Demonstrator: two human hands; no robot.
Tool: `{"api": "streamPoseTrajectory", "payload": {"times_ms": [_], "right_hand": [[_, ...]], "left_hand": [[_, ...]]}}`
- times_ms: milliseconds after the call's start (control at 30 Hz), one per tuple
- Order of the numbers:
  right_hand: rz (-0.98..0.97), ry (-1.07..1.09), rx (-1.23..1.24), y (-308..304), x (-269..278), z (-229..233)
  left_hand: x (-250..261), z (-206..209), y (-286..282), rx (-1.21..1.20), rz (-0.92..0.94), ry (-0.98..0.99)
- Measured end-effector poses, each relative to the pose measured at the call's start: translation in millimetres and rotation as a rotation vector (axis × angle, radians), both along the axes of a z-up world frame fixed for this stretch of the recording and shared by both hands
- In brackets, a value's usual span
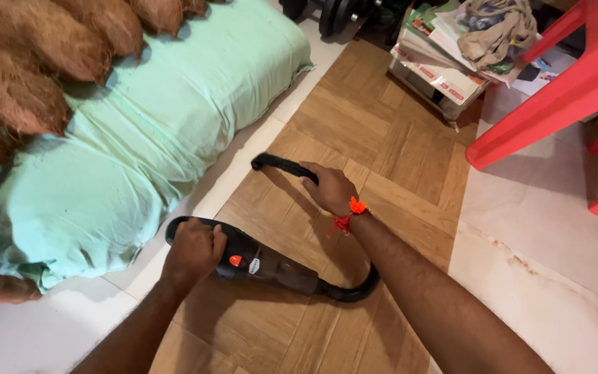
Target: The person uses a handheld vacuum cleaner to clean the floor area beneath a wooden shelf and along the edge of a mattress. The person moves the vacuum nozzle back and forth across the wooden floor and white tiles, focusing on the gap between the furniture and the floor.
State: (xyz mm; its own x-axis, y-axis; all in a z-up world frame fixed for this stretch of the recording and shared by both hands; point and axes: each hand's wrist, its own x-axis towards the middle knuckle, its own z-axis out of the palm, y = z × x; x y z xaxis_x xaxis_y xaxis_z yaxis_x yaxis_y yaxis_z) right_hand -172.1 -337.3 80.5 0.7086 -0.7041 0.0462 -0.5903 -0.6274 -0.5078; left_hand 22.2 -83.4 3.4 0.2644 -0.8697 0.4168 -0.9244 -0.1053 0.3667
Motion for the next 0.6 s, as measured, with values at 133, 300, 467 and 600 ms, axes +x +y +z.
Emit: {"api": "streamPoseTrajectory", "payload": {"times_ms": [133, 300, 467, 600], "right_hand": [[0.063, -0.048, 0.054, -25.1, -14.1, 10.9], [0.141, -0.091, -0.012, -47.4, -11.7, 34.1], [0.177, -0.119, 0.044, -51.6, -6.2, 58.2], [0.175, -0.044, 0.071, -54.8, 4.6, 63.6]], "left_hand": [[-11.4, 34.0, -20.4, -0.034, -0.019, -0.009], [-9.3, 93.2, -37.8, -0.097, -0.067, -0.025], [8.0, 121.1, -48.0, 0.001, -0.127, -0.294], [13.6, 132.1, -50.8, 0.03, 0.008, -0.014]]}}
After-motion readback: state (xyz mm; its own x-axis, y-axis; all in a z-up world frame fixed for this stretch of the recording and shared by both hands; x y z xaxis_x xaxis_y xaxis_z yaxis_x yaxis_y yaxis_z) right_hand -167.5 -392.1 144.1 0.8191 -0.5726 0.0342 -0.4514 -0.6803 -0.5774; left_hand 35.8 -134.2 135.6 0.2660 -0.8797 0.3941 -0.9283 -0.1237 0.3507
